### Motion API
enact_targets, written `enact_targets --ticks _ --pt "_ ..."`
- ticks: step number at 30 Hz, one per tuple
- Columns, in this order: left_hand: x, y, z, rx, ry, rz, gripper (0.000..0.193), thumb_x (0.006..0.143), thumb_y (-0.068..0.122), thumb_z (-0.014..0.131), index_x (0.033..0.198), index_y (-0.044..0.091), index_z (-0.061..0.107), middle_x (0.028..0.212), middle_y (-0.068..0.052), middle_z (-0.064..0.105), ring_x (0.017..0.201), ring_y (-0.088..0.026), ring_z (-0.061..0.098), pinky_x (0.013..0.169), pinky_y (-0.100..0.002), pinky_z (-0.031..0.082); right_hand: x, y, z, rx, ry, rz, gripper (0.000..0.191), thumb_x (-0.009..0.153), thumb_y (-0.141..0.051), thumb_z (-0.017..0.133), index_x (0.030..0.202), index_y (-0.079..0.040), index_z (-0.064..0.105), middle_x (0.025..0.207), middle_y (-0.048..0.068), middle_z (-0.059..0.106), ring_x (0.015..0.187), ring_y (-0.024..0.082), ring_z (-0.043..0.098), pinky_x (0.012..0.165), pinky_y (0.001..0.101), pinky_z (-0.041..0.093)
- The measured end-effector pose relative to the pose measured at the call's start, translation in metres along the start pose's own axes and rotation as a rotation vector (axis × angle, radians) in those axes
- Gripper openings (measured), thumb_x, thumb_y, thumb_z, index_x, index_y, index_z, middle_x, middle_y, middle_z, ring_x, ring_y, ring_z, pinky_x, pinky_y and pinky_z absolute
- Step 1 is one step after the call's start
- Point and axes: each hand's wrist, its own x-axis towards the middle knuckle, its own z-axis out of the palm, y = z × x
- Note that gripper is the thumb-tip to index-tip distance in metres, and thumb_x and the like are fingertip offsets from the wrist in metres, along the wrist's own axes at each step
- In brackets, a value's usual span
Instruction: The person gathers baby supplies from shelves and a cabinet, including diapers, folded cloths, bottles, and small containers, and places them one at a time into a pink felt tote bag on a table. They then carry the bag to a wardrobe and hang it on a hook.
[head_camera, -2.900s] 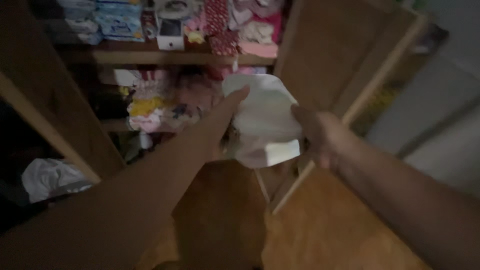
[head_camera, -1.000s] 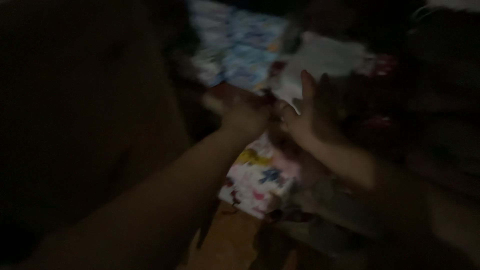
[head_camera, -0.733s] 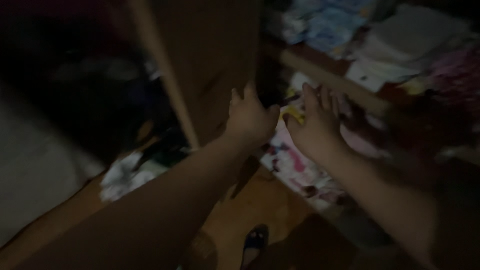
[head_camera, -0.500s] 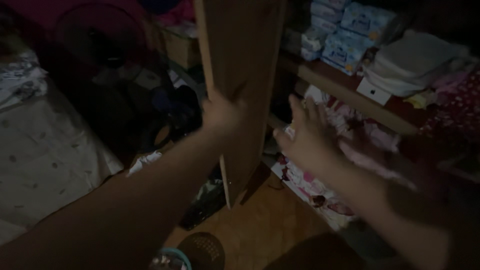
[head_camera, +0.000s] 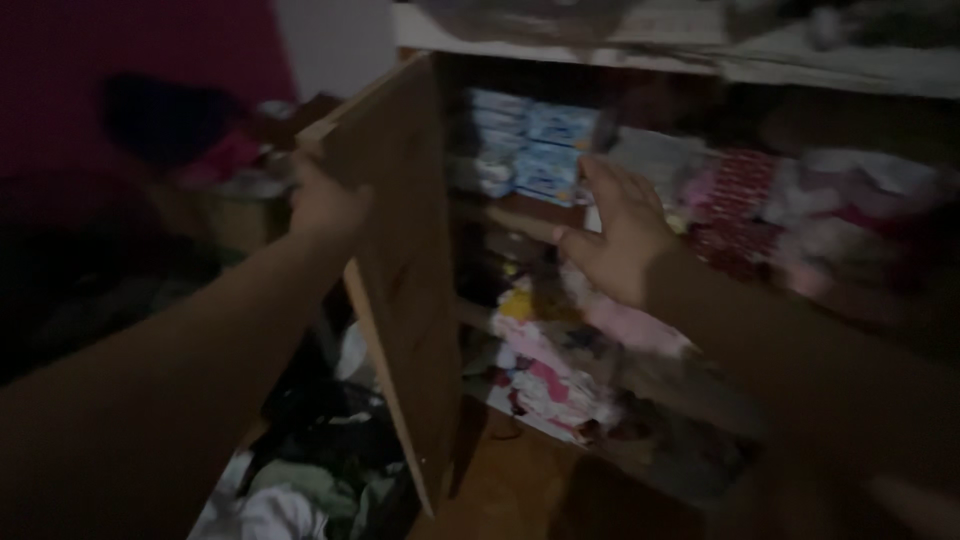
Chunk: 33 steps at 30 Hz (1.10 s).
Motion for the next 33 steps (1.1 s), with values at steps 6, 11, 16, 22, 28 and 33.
enact_targets --ticks 6,11,16,22,28,33 --pt "-0.036 0.057 0.073 -0.018 0.309 -0.162 0.116 0.084 0.045 0.081 0.162 0.022 -0.002 0.162 -0.021 0.027 0.145 -0.037 0.033 0.117 -0.059 0.031 -0.052 0.035 -0.046 -0.194 0.188 0.08 0.086 0.09 -0.036 0.072 0.157 -0.005 0.028 0.163 0.024 0.026 0.15 0.043 0.02 0.118 0.0491 0.02" --pt "-0.091 0.102 0.11 -0.017 0.178 -0.16 0.124 0.082 0.052 0.081 0.163 0.025 -0.009 0.169 -0.015 0.017 0.154 -0.032 0.025 0.124 -0.06 0.022 -0.109 0.066 -0.096 -0.313 0.286 0.109 0.085 0.087 -0.038 0.07 0.158 -0.006 0.035 0.158 0.022 0.042 0.147 0.039 0.039 0.12 0.0475 0.035" --pt "-0.136 0.122 0.125 -0.032 -0.253 0.102 0.121 0.09 0.056 0.071 0.16 0.023 -0.022 0.171 -0.018 -0.008 0.157 -0.038 0.001 0.123 -0.061 0.007 -0.175 0.077 -0.148 -0.655 0.333 0.225 0.085 0.088 -0.042 0.071 0.158 -0.01 0.034 0.159 0.023 0.036 0.148 0.044 0.03 0.116 0.0626 0.028" --pt "-0.194 0.179 0.135 0.086 -0.486 0.279 0.12 0.09 0.054 0.07 0.161 0.024 -0.021 0.173 -0.016 -0.012 0.159 -0.038 -0.002 0.125 -0.062 0.007 -0.248 0.047 -0.217 -0.964 0.385 0.513 0.09 0.085 -0.045 0.071 0.161 -0.018 0.031 0.163 0.02 0.026 0.152 0.044 0.016 0.114 0.0742 0.015" --pt "-0.241 0.207 0.157 0.064 -0.544 0.379 0.117 0.088 0.048 0.072 0.163 0.027 -0.016 0.172 -0.016 -0.009 0.159 -0.04 -0.004 0.125 -0.06 0.007 -0.314 0.053 -0.263 -1.092 0.389 0.843 0.08 0.091 -0.044 0.069 0.157 -0.013 0.036 0.159 0.024 0.034 0.143 0.048 0.031 0.11 0.0669 0.03" --pt "-0.25 0.211 0.166 0.157 -0.561 0.545 0.116 0.089 0.051 0.072 0.165 0.022 -0.01 0.172 -0.02 -0.007 0.159 -0.041 -0.001 0.126 -0.06 0.007 -0.328 0.05 -0.266 -1.057 0.083 0.816 0.051 0.098 -0.029 0.062 0.147 -0.019 0.053 0.138 0.02 0.061 0.126 0.039 0.06 0.103 0.048 0.055"
